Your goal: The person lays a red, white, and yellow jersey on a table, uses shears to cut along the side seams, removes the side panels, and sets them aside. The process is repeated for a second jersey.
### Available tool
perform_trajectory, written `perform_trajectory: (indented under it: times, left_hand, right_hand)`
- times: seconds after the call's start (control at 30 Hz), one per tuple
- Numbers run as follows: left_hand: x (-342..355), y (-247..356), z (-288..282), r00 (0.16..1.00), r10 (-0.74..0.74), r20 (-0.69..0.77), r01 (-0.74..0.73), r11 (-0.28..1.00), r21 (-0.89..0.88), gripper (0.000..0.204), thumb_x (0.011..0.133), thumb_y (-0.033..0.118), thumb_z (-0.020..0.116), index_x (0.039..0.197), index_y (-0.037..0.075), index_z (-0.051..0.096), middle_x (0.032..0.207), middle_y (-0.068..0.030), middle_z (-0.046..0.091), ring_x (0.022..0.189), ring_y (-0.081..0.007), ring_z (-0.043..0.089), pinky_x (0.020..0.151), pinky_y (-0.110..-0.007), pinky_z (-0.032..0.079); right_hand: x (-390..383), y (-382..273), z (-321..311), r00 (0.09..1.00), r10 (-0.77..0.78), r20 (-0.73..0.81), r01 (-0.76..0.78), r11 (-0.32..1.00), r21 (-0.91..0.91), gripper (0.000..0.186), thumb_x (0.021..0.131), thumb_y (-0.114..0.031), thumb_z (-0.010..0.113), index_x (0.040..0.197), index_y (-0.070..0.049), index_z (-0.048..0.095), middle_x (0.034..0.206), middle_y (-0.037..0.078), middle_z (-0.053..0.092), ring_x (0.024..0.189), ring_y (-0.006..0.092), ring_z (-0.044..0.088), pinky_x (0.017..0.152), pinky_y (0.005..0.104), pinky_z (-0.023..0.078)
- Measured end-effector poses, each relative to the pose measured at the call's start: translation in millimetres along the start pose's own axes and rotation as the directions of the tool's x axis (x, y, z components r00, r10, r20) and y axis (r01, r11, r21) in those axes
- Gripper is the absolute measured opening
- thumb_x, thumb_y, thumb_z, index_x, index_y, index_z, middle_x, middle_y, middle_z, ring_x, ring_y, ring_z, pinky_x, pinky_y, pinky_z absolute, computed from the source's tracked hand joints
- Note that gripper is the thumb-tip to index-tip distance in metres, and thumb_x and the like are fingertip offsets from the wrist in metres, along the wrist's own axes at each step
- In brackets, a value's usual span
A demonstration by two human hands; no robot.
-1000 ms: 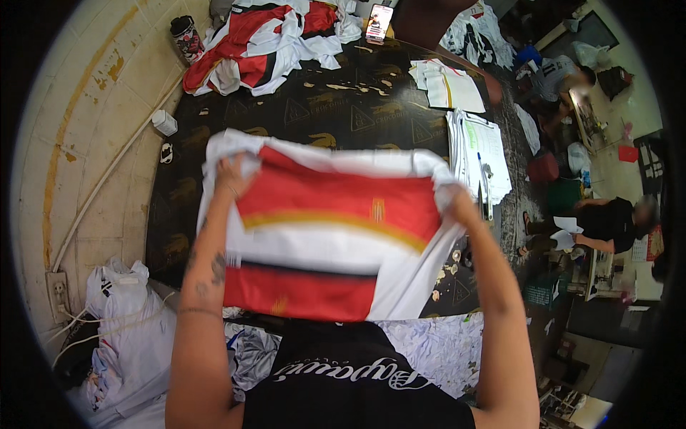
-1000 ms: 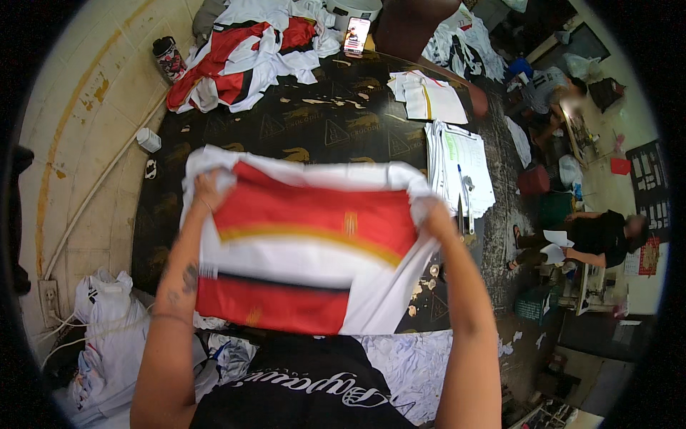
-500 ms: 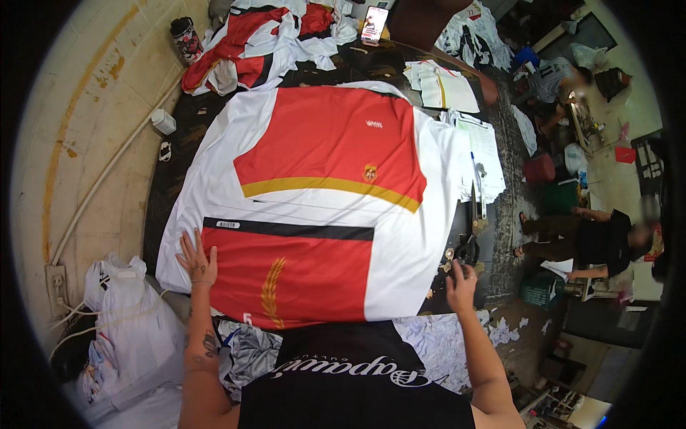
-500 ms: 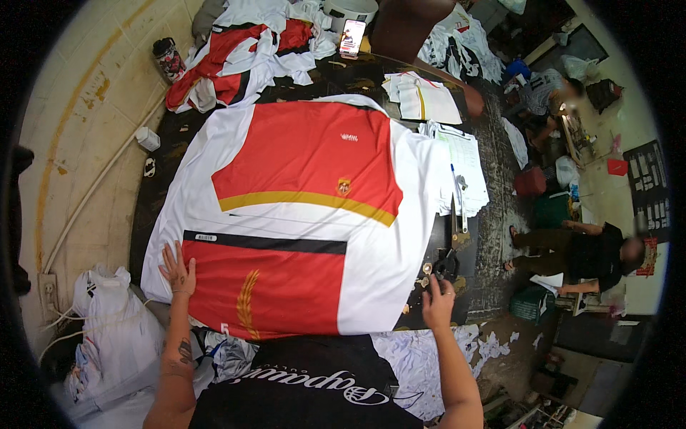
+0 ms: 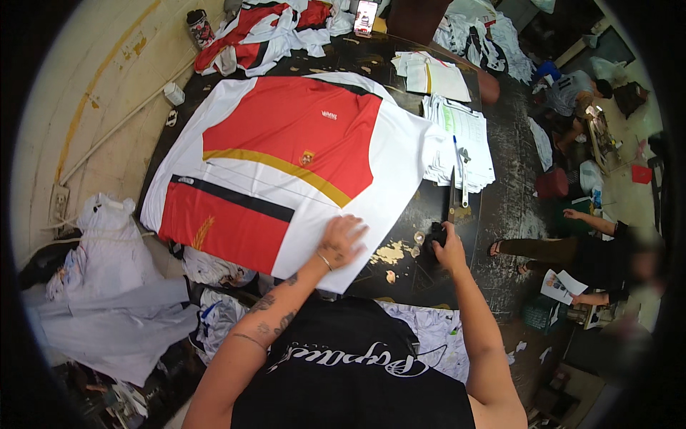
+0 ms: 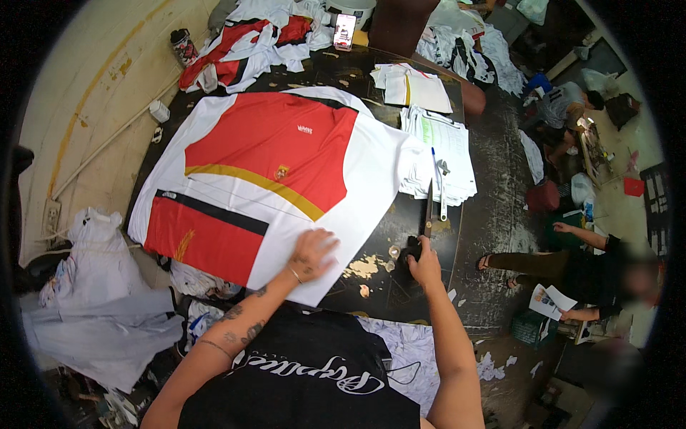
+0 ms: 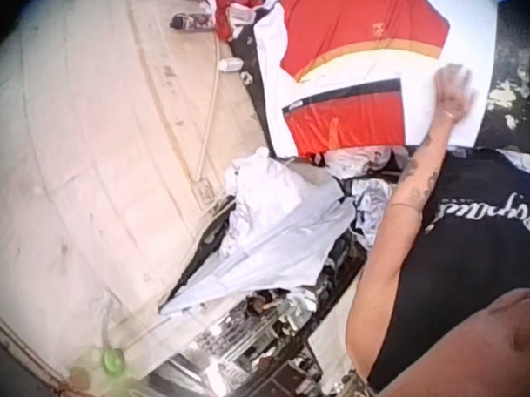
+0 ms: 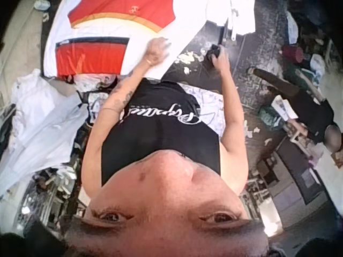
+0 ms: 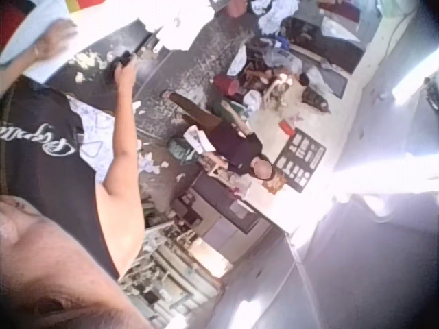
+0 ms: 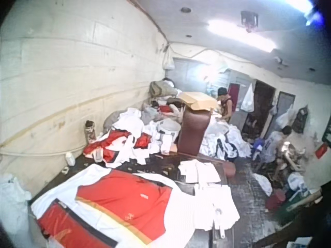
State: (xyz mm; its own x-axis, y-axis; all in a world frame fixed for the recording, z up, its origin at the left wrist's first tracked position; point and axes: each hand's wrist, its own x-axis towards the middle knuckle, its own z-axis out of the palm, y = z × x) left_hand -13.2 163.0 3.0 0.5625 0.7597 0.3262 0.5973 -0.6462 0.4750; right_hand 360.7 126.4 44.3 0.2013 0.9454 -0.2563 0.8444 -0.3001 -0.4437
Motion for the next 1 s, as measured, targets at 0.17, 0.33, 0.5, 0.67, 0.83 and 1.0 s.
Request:
perform_trajectory:
  times: [0.17,0.33,0.5,0.67,0.83,1.0]
  left_hand:
    - [-61.6,68.2,18.3,0.972,0.029,0.231,-0.044,0.997,0.061,0.070,0.092,0.035,0.073,0.155,0.015,0.050,0.165,-0.0149,0.041,0.152,-0.0352,0.038,0.123,-0.059,0.027]
    - [-87.8,83.3,17.0,0.987,-0.104,-0.119,0.106,0.994,0.016,0.035,0.079,0.011,0.078,0.114,0.012,0.076,0.105,-0.0025,0.067,0.103,-0.0247,0.063,0.098,-0.047,0.044]
    - [-86.7,105.7,27.9,0.963,-0.209,-0.171,0.205,0.978,-0.044,0.031,0.081,0.006,0.078,0.111,0.012,0.079,0.092,0.0003,0.065,0.085,-0.0202,0.063,0.091,-0.040,0.045]
    - [-88.1,124.4,33.9,0.951,-0.240,-0.198,0.237,0.971,-0.036,0.034,0.082,0.006,0.075,0.114,0.014,0.080,0.090,0.0005,0.062,0.085,-0.0209,0.061,0.094,-0.042,0.045]
    - [-93.2,135.0,42.5,0.960,-0.206,-0.190,0.203,0.978,-0.037,0.034,0.080,0.006,0.076,0.112,0.015,0.081,0.088,0.0020,0.062,0.086,-0.0198,0.060,0.096,-0.042,0.045]
    - [-102.0,139.6,43.8,0.954,-0.245,-0.172,0.234,0.969,-0.084,0.034,0.078,0.008,0.078,0.111,0.016,0.081,0.090,0.0026,0.063,0.089,-0.0195,0.060,0.097,-0.043,0.045]
  right_hand:
    - [-29.1,40.9,-10.0,0.960,-0.124,0.251,-0.028,0.850,0.526,0.053,0.096,-0.003,0.065,0.142,-0.017,0.042,0.094,0.010,0.065,0.082,0.0272,0.070,0.070,0.0388,0.055]
    - [-113.5,76.0,-23.6,0.828,-0.145,0.541,-0.413,0.497,0.764,0.054,0.099,-0.004,0.068,0.144,-0.015,0.041,0.089,0.007,0.062,0.083,0.0190,0.070,0.068,0.0329,0.055]
    - [-129.1,83.2,-66.0,0.500,-0.227,0.836,-0.686,0.486,0.543,0.072,0.089,-0.050,0.084,0.135,-0.003,0.054,0.083,0.006,0.064,0.070,0.0186,0.065,0.062,0.0328,0.052]
    - [-90.0,42.8,-53.8,0.334,-0.128,0.934,-0.401,0.877,0.264,0.083,0.085,-0.053,0.086,0.143,-0.003,0.053,0.096,0.004,0.064,0.090,0.0131,0.062,0.074,0.0293,0.050]
    - [-91.2,2.5,-4.7,0.558,-0.283,0.780,-0.122,0.902,0.414,0.080,0.083,-0.047,0.090,0.140,-0.001,0.057,0.106,0.005,0.071,0.094,0.0118,0.063,0.080,0.0287,0.050]
    - [-101.0,3.7,-7.8,0.590,-0.113,0.799,-0.297,0.890,0.346,0.067,0.078,-0.035,0.096,0.127,0.003,0.068,0.086,0.001,0.071,0.076,0.0088,0.057,0.068,0.0278,0.046]
